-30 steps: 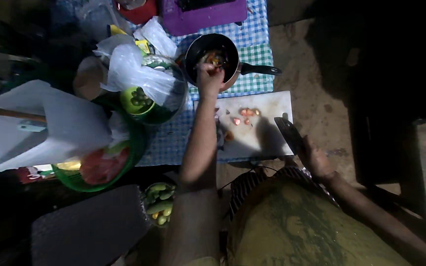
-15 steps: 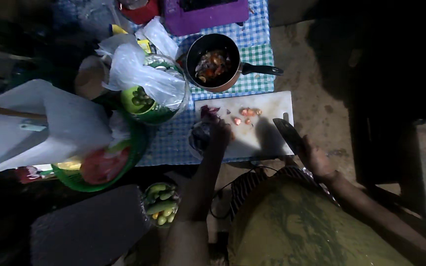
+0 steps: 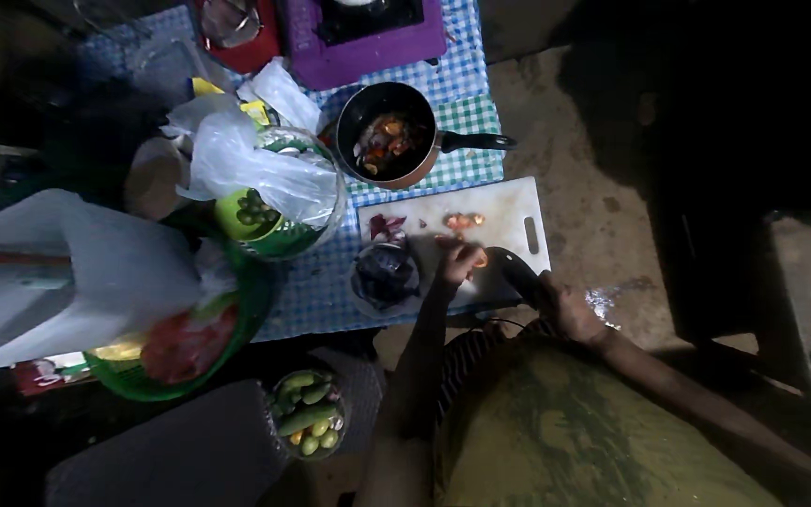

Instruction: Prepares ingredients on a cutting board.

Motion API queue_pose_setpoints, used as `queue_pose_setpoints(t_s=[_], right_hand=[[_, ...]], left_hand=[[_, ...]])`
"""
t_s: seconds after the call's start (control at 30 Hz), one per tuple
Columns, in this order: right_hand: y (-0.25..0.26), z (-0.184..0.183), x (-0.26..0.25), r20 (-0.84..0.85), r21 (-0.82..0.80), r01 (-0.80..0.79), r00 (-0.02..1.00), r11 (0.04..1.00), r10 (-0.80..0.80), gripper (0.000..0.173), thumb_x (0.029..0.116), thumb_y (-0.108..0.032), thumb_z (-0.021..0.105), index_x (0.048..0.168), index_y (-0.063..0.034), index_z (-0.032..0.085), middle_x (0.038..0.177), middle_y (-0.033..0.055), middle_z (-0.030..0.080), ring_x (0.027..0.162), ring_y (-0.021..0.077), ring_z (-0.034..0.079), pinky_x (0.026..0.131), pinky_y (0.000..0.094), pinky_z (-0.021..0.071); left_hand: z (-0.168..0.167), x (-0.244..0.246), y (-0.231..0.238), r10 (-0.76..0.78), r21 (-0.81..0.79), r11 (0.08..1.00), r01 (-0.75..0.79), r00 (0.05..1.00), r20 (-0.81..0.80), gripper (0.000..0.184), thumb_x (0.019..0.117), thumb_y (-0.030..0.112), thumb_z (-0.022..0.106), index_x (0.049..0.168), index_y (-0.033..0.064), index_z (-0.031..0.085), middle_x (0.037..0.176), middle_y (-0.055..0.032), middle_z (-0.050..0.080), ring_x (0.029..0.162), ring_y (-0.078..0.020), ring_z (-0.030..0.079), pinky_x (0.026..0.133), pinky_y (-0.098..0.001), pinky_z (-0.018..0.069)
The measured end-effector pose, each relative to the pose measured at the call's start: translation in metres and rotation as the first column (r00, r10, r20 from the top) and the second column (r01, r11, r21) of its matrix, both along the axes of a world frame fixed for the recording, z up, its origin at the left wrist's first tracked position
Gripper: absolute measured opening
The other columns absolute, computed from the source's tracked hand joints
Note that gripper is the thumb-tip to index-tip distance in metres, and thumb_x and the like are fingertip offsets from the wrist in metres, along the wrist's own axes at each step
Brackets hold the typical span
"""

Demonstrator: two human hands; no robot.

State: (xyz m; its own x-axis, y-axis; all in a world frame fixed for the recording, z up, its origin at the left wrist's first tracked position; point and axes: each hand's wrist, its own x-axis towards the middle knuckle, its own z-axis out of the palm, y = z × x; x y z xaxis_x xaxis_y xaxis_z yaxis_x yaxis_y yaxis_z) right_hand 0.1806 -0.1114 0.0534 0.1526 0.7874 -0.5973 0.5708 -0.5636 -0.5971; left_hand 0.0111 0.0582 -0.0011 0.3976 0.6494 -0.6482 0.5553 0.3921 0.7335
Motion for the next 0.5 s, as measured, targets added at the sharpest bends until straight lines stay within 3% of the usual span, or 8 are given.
queue_pose_setpoints(t_s=[0.1, 0.17, 0.27, 0.3, 0.4, 0.5], right_hand=[[0.0, 0.002, -0.002, -0.007, 0.02, 0.004, 1.0, 1.0, -0.004, 0.035, 0.1063, -0.019, 0.049, 0.134, 0.0022, 0.052, 0.11, 0.0263, 0.069, 0.103, 0.0423, 0.069, 0.092, 0.0587, 0.0526], [0.002, 0.008, -0.005, -0.013, 0.025, -0.019, 1.0, 1.0, 0.019, 0.035, 0.1065, -0.018, 0.048, 0.134, 0.0027, 0.053, 0.111, 0.0267, 0.069, 0.103, 0.0421, 0.069, 0.092, 0.0574, 0.0527], [0.001, 0.011, -0.008, -0.016, 0.063, -0.061, 0.998, 0.996, 0.062, 0.033, 0.1062, -0.017, 0.048, 0.13, 0.0035, 0.055, 0.108, 0.0267, 0.069, 0.1, 0.042, 0.07, 0.089, 0.0568, 0.0542], [0.001, 0.012, -0.007, -0.022, 0.055, -0.079, 0.997, 0.995, 0.08, 0.032, 0.1067, -0.018, 0.047, 0.13, 0.0026, 0.055, 0.108, 0.026, 0.069, 0.1, 0.0416, 0.07, 0.089, 0.0567, 0.0541], [0.001, 0.014, -0.006, 0.032, 0.068, -0.145, 0.989, 0.987, 0.144, 0.032, 0.1067, -0.021, 0.048, 0.129, 0.001, 0.055, 0.107, 0.0255, 0.069, 0.099, 0.0441, 0.069, 0.09, 0.0623, 0.0513], [0.002, 0.013, -0.003, 0.151, 0.18, -0.241, 0.965, 0.954, 0.215, 0.027, 0.1033, -0.017, 0.055, 0.123, 0.0014, 0.06, 0.105, 0.0264, 0.07, 0.09, 0.0476, 0.07, 0.081, 0.0665, 0.0518]], left_hand=[[0.0, 0.006, -0.013, 0.279, -0.106, 0.958, -0.267, 0.953, 0.119, 0.029, 0.1083, 0.026, 0.052, 0.124, 0.0035, 0.06, 0.081, -0.0013, 0.055, 0.055, -0.0041, 0.045, 0.05, -0.0192, 0.041], [-0.008, 0.013, -0.021, 0.427, -0.134, 0.902, -0.41, 0.892, 0.147, 0.034, 0.1097, 0.037, 0.045, 0.125, 0.0097, 0.058, 0.082, 0.0003, 0.053, 0.058, -0.0053, 0.045, 0.051, -0.0206, 0.0402], [-0.011, 0.018, -0.026, 0.545, -0.209, 0.835, -0.508, 0.814, 0.2, 0.052, 0.1091, 0.05, 0.037, 0.135, 0.0089, 0.055, 0.111, -0.0078, 0.063, 0.095, -0.0167, 0.06, 0.084, -0.0367, 0.0524], [-0.011, 0.021, -0.025, 0.595, -0.253, 0.8, -0.544, 0.774, 0.217, 0.049, 0.1094, 0.049, 0.037, 0.132, 0.0096, 0.055, 0.108, -0.0066, 0.063, 0.095, -0.0172, 0.061, 0.087, -0.0379, 0.0524], [-0.004, 0.024, -0.017, 0.69, -0.368, 0.712, -0.597, 0.692, 0.212, 0.04, 0.1103, 0.046, 0.035, 0.111, 0.0123, 0.057, 0.089, -0.0014, 0.062, 0.08, -0.0152, 0.064, 0.076, -0.035, 0.0561], [0.007, 0.024, -0.012, 0.738, -0.428, 0.648, -0.63, 0.658, 0.15, 0.047, 0.1095, 0.051, 0.033, 0.108, 0.0116, 0.058, 0.088, -0.0028, 0.063, 0.077, -0.0165, 0.064, 0.072, -0.0349, 0.0559]])
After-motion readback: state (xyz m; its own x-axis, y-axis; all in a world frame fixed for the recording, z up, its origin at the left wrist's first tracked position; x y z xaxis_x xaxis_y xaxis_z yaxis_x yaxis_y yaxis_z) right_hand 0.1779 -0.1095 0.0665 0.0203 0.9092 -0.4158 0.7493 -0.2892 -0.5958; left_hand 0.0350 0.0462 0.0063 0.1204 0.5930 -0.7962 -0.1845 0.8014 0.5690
